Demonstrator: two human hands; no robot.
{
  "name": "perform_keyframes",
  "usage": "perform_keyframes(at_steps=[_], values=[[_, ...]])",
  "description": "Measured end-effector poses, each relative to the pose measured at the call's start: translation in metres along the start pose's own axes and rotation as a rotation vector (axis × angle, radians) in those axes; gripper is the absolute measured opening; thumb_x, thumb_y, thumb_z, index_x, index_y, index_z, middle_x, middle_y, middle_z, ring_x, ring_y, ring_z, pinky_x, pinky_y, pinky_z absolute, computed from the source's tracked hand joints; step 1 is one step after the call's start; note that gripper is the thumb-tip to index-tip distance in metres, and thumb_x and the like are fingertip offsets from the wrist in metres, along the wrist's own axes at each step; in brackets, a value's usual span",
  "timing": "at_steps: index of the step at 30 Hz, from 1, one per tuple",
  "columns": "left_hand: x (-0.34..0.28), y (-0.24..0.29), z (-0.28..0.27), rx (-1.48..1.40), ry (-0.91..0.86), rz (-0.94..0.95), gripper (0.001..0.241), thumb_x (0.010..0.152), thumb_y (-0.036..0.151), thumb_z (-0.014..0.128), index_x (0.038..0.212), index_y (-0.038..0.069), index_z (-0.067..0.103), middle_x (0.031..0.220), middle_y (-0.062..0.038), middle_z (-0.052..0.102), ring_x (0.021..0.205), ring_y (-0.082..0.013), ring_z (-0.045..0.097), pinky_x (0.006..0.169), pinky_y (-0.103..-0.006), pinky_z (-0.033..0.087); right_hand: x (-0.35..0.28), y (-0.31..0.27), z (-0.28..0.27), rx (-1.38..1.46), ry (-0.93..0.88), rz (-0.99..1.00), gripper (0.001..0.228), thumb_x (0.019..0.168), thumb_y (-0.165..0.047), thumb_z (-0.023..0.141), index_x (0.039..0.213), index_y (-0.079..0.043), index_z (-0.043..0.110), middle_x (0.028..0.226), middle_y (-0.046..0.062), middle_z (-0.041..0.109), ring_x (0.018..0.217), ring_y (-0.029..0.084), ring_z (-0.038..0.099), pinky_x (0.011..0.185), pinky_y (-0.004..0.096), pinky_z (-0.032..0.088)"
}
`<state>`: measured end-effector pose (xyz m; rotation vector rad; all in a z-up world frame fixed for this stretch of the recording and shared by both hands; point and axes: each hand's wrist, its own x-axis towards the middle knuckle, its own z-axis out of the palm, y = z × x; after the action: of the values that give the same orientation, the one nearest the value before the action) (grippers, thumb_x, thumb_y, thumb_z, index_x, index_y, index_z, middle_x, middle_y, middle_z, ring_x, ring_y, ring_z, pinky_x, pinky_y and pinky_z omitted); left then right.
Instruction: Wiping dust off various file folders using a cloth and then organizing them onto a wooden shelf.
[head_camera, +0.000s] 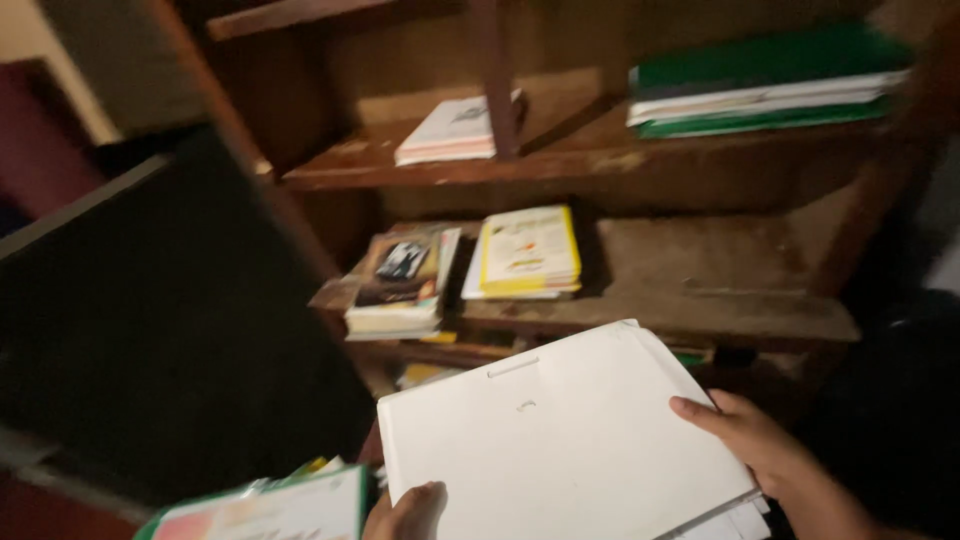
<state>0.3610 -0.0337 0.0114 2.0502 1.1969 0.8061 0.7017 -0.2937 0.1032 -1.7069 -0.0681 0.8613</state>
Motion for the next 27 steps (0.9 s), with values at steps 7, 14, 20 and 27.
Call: perform_keyframes(at_steps=[7, 14, 20, 27], values=[[0.057, 0.083, 0.062, -0.817, -0.262, -0.61, 0.047, 0.079, -0.004, 0.067, 0.122, -0.023, 0.068, 0.113, -0.039, 0.075, 0.107, -0.0447, 0.069, 0.098, -0.045, 0.049, 0.018, -0.044, -0.097, 0.072, 0.146, -0.073, 0.046, 0.098, -0.021, 0.065, 0.124, 0.017, 0.07, 0.097, 0.035, 0.071, 0.078, 0.039, 0.061, 0.063, 0.045, 0.044], [0.105, 0.189, 0.087, -1.016, -0.377, -0.665, 0.055, 0.086, -0.016, 0.057, 0.139, -0.027, 0.05, 0.134, -0.046, 0.063, 0.126, -0.0528, 0.059, 0.112, -0.0506, 0.039, 0.017, -0.094, -0.159, 0.194, 0.218, -0.086, 0.038, 0.103, -0.006, 0.058, 0.13, 0.02, 0.063, 0.11, 0.044, 0.067, 0.09, 0.048, 0.057, 0.073, 0.053, 0.041], [0.154, 0.254, 0.082, -1.006, -0.484, -0.52, 0.056, 0.084, -0.011, 0.058, 0.136, -0.031, 0.051, 0.123, -0.051, 0.064, 0.111, -0.0545, 0.062, 0.101, -0.0511, 0.043, -0.024, -0.158, -0.151, 0.114, 0.354, 0.018, 0.045, 0.108, -0.015, 0.052, 0.149, 0.002, 0.05, 0.144, 0.03, 0.058, 0.127, 0.046, 0.056, 0.105, 0.056, 0.038], [0.245, 0.279, 0.109, -1.027, -0.577, -0.334, 0.043, 0.084, -0.012, 0.06, 0.121, -0.031, 0.062, 0.106, -0.043, 0.069, 0.098, -0.0469, 0.063, 0.091, -0.0463, 0.044, 0.011, -0.193, -0.16, 0.272, 0.404, -0.048, 0.039, 0.113, -0.015, 0.047, 0.144, 0.008, 0.054, 0.123, 0.044, 0.064, 0.101, 0.053, 0.056, 0.082, 0.061, 0.039]])
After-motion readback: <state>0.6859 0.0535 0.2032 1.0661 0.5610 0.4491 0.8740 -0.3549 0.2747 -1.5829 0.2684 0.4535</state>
